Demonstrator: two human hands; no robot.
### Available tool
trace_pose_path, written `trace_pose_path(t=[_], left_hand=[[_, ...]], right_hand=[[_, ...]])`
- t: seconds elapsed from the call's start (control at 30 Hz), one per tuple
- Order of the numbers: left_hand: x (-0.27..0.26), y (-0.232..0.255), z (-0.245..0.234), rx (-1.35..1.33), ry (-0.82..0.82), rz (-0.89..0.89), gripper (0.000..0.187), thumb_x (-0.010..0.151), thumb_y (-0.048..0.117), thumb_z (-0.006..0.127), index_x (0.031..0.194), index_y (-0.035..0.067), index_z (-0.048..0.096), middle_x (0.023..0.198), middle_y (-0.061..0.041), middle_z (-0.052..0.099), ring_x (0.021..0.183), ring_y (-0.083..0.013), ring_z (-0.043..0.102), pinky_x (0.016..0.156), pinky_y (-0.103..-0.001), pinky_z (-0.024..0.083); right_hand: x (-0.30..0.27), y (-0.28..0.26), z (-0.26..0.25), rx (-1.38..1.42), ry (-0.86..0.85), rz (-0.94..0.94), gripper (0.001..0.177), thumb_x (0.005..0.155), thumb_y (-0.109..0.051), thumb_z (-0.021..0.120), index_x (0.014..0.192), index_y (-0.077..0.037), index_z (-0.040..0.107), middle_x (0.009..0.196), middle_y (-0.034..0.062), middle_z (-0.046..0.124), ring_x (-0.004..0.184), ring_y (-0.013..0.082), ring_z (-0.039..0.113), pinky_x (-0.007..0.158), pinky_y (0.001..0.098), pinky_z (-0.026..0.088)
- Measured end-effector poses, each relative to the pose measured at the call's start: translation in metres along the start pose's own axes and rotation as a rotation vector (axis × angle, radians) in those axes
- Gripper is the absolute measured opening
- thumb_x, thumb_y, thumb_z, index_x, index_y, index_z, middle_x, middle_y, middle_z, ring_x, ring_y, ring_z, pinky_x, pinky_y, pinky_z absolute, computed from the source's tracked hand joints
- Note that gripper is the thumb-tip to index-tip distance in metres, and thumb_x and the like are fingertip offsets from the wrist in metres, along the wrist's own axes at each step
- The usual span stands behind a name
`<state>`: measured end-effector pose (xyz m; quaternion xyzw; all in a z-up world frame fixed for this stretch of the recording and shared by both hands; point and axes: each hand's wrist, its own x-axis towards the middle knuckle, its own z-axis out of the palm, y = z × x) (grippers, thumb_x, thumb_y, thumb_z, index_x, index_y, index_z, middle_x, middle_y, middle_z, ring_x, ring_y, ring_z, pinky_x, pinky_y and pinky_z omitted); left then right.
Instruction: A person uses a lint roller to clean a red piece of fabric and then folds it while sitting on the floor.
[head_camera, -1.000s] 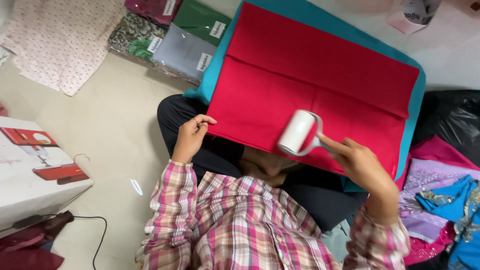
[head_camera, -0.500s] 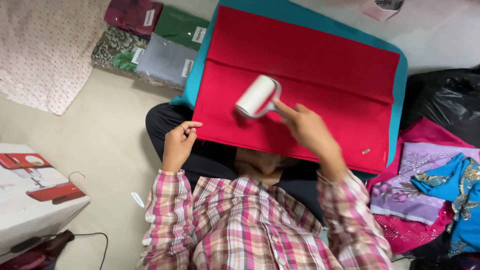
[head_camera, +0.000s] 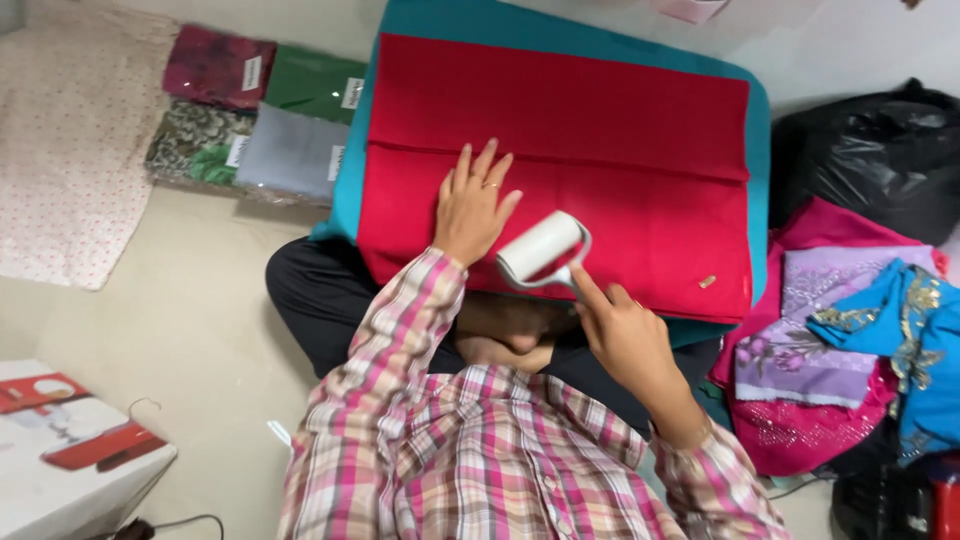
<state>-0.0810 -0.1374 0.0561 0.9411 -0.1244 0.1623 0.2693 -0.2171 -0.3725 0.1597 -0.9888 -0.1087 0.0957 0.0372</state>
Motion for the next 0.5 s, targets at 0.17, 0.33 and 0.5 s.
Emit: trace_pose_path(t=[0.17,0.33,0.5], left_hand=[[0.018,0.001,0.041,0.193,-0.272,0.048,0.064,0.108,0.055,0.038,0.162,0.021,0.036,0.171,-0.008,0.028,0.156,-0.0400,0.023,0.121,-0.070,0.011],[0.014,-0.011,0.054,0.234,-0.245,0.062,0.064,0.106,0.062,0.035,0.162,0.032,0.033,0.171,-0.003,0.026,0.155,-0.0386,0.024,0.120,-0.070,0.014],[0.012,-0.010,0.054,0.229,-0.262,0.068,0.058,0.106,0.062,0.034,0.160,0.043,0.033,0.172,-0.003,0.023,0.156,-0.0395,0.022,0.120,-0.071,0.014]], right_hand=[[-0.025,0.060,0.008,-0.014,0.004,0.268,0.052,0.102,-0.041,0.048,0.154,-0.040,0.045,0.099,0.0174,0.066,0.085,0.0518,0.071,0.078,0.0639,0.060],[0.008,0.132,0.019,-0.069,0.161,0.517,0.047,0.110,-0.038,0.045,0.155,-0.029,0.050,0.100,0.0244,0.068,0.088,0.0567,0.071,0.078,0.0674,0.056],[0.033,0.164,0.034,-0.042,0.268,0.551,0.049,0.110,-0.036,0.046,0.158,-0.024,0.047,0.099,0.0300,0.068,0.088,0.0594,0.070,0.076,0.0680,0.055]])
